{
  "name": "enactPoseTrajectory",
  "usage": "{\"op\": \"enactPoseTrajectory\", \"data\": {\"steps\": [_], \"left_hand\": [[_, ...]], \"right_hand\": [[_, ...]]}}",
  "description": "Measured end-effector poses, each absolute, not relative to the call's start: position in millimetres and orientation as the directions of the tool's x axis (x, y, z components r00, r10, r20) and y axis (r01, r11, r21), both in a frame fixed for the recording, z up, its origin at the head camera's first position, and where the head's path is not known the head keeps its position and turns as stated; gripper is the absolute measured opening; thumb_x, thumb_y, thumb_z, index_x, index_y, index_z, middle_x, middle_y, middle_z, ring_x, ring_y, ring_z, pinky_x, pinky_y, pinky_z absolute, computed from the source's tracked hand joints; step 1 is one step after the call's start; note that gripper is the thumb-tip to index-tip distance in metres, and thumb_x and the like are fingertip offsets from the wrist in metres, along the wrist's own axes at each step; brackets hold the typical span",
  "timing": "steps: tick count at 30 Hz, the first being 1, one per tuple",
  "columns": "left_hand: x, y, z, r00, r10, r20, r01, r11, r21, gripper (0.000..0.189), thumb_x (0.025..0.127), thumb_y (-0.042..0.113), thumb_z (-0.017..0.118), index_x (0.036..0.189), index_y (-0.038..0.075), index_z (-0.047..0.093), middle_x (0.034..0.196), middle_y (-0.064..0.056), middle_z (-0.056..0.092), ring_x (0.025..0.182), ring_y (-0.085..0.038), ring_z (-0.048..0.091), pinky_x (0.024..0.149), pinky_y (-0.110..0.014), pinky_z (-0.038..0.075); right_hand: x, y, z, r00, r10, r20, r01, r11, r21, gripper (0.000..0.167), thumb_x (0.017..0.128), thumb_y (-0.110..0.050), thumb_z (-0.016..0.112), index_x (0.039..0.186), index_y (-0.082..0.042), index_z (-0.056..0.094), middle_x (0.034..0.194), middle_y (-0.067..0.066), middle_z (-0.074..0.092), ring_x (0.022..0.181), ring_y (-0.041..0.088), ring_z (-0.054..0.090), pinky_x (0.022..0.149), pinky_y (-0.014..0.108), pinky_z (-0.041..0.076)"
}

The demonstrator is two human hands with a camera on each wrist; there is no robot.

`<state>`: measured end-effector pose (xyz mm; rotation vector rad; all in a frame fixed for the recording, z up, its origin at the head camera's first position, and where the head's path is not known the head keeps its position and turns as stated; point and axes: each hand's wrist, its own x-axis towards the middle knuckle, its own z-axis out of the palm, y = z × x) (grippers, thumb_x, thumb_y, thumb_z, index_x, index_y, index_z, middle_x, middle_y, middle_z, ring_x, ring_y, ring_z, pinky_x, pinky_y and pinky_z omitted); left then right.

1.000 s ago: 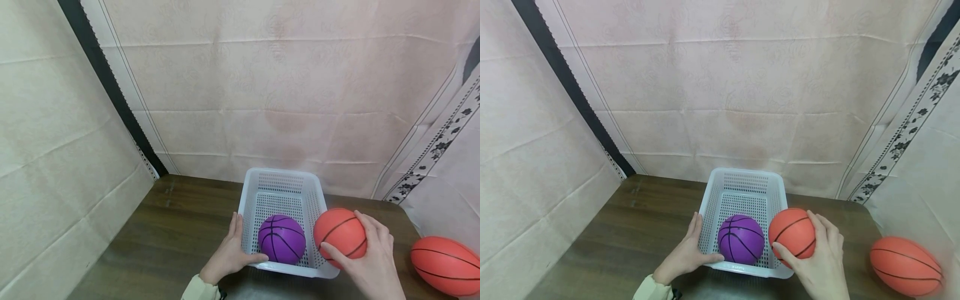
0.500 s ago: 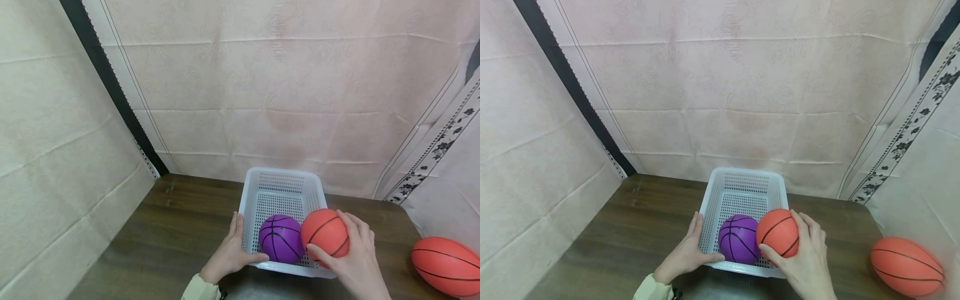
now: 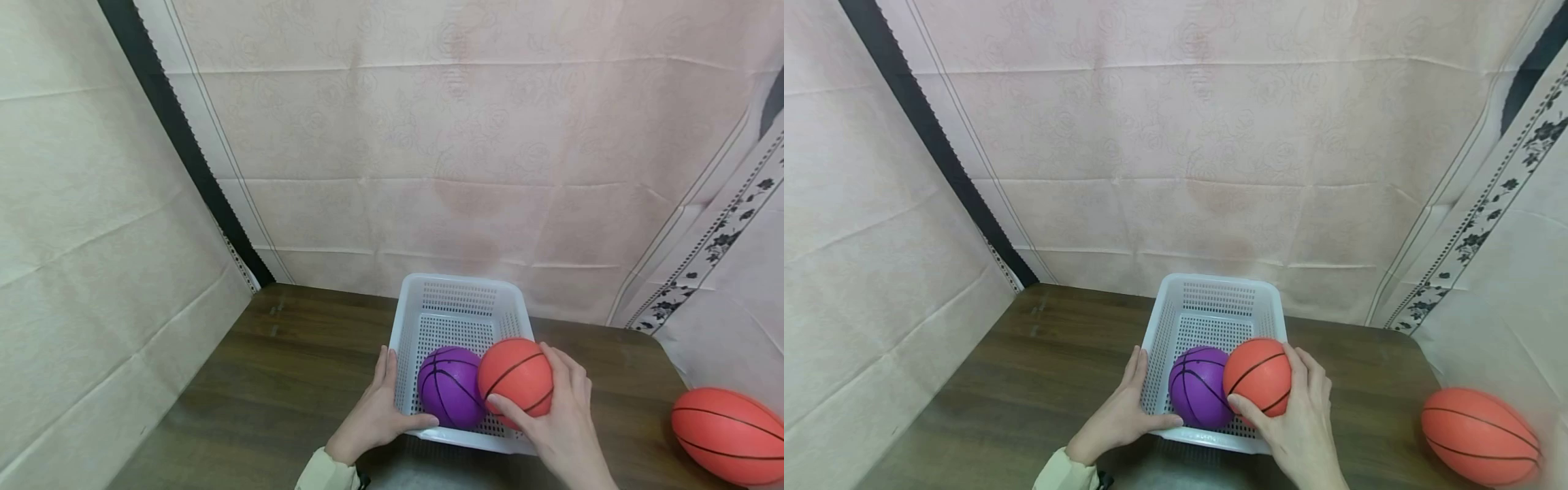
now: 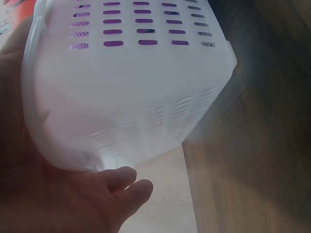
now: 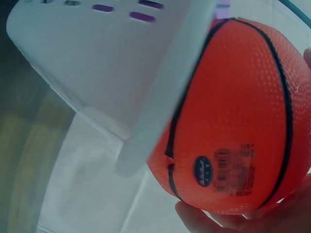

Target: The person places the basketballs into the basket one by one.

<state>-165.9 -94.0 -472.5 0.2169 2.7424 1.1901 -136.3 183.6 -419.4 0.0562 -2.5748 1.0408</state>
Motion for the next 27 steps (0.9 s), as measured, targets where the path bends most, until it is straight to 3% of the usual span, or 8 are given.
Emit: {"op": "enactPoseTrajectory", "data": {"steps": [8, 13, 16, 20, 24, 27], "left_hand": [[-166.1, -95.0, -474.2, -0.978, 0.198, -0.069, 0.083, 0.668, 0.740, 0.133, 0.065, 0.070, 0.076, 0.157, 0.012, -0.002, 0.161, -0.002, -0.017, 0.140, -0.046, 0.021, 0.103, -0.063, 0.033], [-165.6, -95.3, -473.3, -0.977, 0.202, -0.067, 0.087, 0.666, 0.741, 0.133, 0.066, 0.070, 0.075, 0.157, 0.013, -0.003, 0.161, -0.002, -0.018, 0.140, -0.047, 0.021, 0.102, -0.064, 0.034], [-165.3, -95.3, -473.3, -0.977, 0.205, -0.061, 0.094, 0.669, 0.737, 0.132, 0.066, 0.070, 0.075, 0.157, 0.013, -0.002, 0.161, -0.004, -0.017, 0.139, -0.048, 0.022, 0.101, -0.065, 0.034], [-166.0, -95.1, -472.7, -0.977, 0.204, -0.060, 0.096, 0.676, 0.731, 0.133, 0.065, 0.071, 0.075, 0.157, 0.012, 0.000, 0.161, -0.006, -0.015, 0.139, -0.048, 0.023, 0.101, -0.064, 0.034], [-166.5, -94.7, -472.0, -0.977, 0.202, -0.069, 0.090, 0.682, 0.726, 0.135, 0.063, 0.075, 0.073, 0.157, 0.012, -0.001, 0.161, -0.005, -0.016, 0.139, -0.046, 0.023, 0.102, -0.063, 0.034], [-166.4, -94.1, -472.1, -0.976, 0.205, -0.072, 0.090, 0.681, 0.727, 0.135, 0.063, 0.075, 0.073, 0.157, 0.012, -0.002, 0.161, -0.004, -0.017, 0.140, -0.045, 0.022, 0.102, -0.063, 0.034]], "right_hand": [[-138.0, 183.5, -424.0, -0.935, 0.109, 0.339, -0.156, 0.731, -0.665, 0.107, 0.070, -0.054, 0.082, 0.152, -0.015, 0.026, 0.145, 0.019, 0.026, 0.122, 0.037, 0.030, 0.076, 0.067, 0.048], [-137.3, 183.2, -422.9, -0.960, 0.028, 0.279, -0.168, 0.739, -0.652, 0.088, 0.092, -0.048, 0.062, 0.155, -0.009, 0.015, 0.151, 0.022, 0.017, 0.128, 0.041, 0.023, 0.084, 0.071, 0.039], [-137.8, 184.4, -422.7, -0.972, -0.024, 0.234, -0.170, 0.759, -0.628, 0.081, 0.098, -0.047, 0.050, 0.155, -0.003, 0.012, 0.154, 0.025, 0.011, 0.132, 0.046, 0.015, 0.089, 0.073, 0.028], [-137.4, 187.9, -424.3, -0.967, -0.027, 0.254, -0.175, 0.796, -0.580, 0.088, 0.096, -0.050, 0.054, 0.153, 0.005, 0.015, 0.152, 0.028, 0.012, 0.131, 0.050, 0.014, 0.090, 0.071, 0.023], [-136.9, 190.3, -425.0, -0.955, 0.003, 0.297, -0.174, 0.805, -0.567, 0.094, 0.090, -0.052, 0.064, 0.153, 0.002, 0.018, 0.144, 0.029, 0.027, 0.125, 0.048, 0.025, 0.087, 0.065, 0.026], [-136.0, 191.4, -424.3, -0.972, 0.000, 0.235, -0.141, 0.803, -0.580, 0.090, 0.091, -0.056, 0.060, 0.152, -0.001, 0.023, 0.137, 0.027, 0.038, 0.122, 0.044, 0.031, 0.088, 0.063, 0.027]]}}
